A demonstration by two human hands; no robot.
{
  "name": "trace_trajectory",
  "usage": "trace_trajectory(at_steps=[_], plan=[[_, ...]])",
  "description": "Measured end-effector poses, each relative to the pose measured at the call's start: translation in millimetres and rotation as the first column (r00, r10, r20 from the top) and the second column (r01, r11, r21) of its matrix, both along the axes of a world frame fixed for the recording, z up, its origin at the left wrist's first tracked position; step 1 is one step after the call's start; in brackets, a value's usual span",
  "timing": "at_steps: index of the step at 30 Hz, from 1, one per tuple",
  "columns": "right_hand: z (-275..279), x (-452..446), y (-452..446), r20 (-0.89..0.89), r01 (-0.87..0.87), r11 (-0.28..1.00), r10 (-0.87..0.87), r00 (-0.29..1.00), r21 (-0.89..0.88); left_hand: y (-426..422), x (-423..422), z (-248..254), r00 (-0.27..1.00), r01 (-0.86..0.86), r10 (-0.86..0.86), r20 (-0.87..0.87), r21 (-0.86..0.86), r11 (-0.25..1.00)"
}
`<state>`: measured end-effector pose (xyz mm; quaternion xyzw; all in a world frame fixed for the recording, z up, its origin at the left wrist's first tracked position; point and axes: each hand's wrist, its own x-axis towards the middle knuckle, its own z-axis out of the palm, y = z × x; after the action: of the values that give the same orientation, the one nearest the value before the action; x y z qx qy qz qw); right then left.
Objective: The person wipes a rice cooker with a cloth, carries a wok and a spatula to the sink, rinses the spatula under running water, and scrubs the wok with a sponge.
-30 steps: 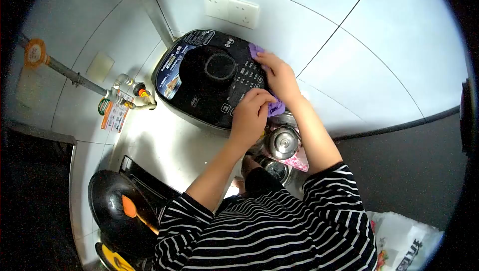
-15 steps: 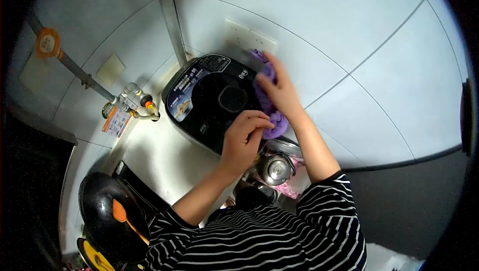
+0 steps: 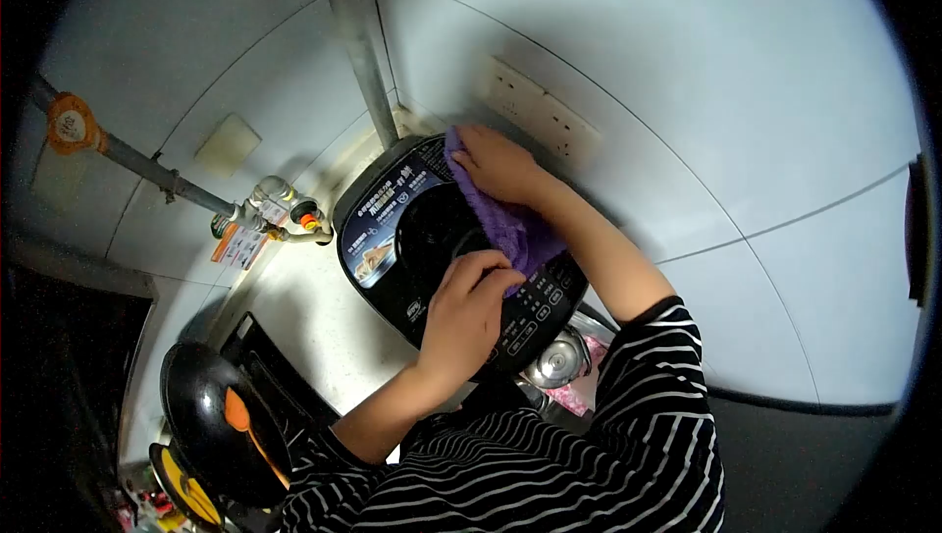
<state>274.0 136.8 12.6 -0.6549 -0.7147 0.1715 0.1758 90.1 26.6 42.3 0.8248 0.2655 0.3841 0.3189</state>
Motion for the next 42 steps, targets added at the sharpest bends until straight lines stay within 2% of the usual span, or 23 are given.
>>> trace_trajectory(at_steps=[2,5,9,12,15,18,21,22,25,26,29,32,35,38,41,42], plan=[[-7,-9,28,0.017,-0.053,0.999,0.053,0.998,0.007,7,5,0,0.997,-0.074,0.074,-0.018,-0.016,0.997],[-4,-19,50,-0.076,-0.186,0.982,0.188,0.979,0.023,18,9,-3,0.991,-0.129,0.131,0.007,-0.121,0.984],[-22,-11,55,-0.272,-0.264,0.929,0.333,0.903,0.261,26,12,3,0.989,-0.124,0.138,0.049,-0.217,0.968],[-16,-8,54,-0.238,-0.266,0.945,0.307,0.921,0.189,27,11,1,0.991,-0.091,0.11,0.076,-0.222,0.971],[-9,-14,60,-0.158,-0.172,0.985,0.173,0.972,0.021,31,8,-1,0.992,-0.074,0.094,0.081,-0.219,0.973],[-4,-35,73,-0.069,-0.27,0.962,0.272,0.96,0.042,33,3,-4,0.987,-0.097,0.123,0.103,-0.223,0.97],[0,-72,79,-0.18,-0.37,0.927,0.375,0.91,0.064,39,-5,-4,0.98,-0.136,0.164,0.111,-0.223,0.965],[-6,-82,84,-0.051,-0.385,0.918,0.391,0.919,0.097,41,-8,-4,0.976,-0.15,0.182,0.123,-0.23,0.961],[1,-83,93,0.039,-0.463,0.886,0.463,0.886,-0.008,48,-18,-5,0.967,-0.16,0.205,0.153,-0.264,0.951],[-1,-77,93,-0.023,-0.483,0.874,0.485,0.874,0.044,51,-21,-6,0.966,-0.15,0.202,0.161,-0.287,0.946],[12,-46,85,0.08,-0.426,0.903,0.421,0.903,0.05,60,-28,-10,0.964,-0.12,0.188,0.186,-0.324,0.939],[16,-24,93,0.139,-0.215,0.967,0.233,0.962,-0.133,65,-31,-14,0.962,-0.104,0.183,0.202,-0.349,0.932],[26,-48,89,0.201,-0.284,0.949,0.308,0.93,-0.138,67,-31,-18,0.965,-0.093,0.171,0.199,-0.351,0.932],[8,-78,82,0.001,-0.408,0.913,0.408,0.913,0.008,67,-37,-18,0.964,-0.09,0.172,0.204,-0.359,0.929],[5,-78,87,-0.11,-0.443,0.896,0.442,0.89,0.009,67,-50,-19,0.955,-0.071,0.179,0.236,-0.405,0.912],[16,-76,83,-0.143,-0.403,0.915,0.395,0.908,-0.03,66,-56,-20,0.946,-0.06,0.191,0.263,-0.436,0.898]])
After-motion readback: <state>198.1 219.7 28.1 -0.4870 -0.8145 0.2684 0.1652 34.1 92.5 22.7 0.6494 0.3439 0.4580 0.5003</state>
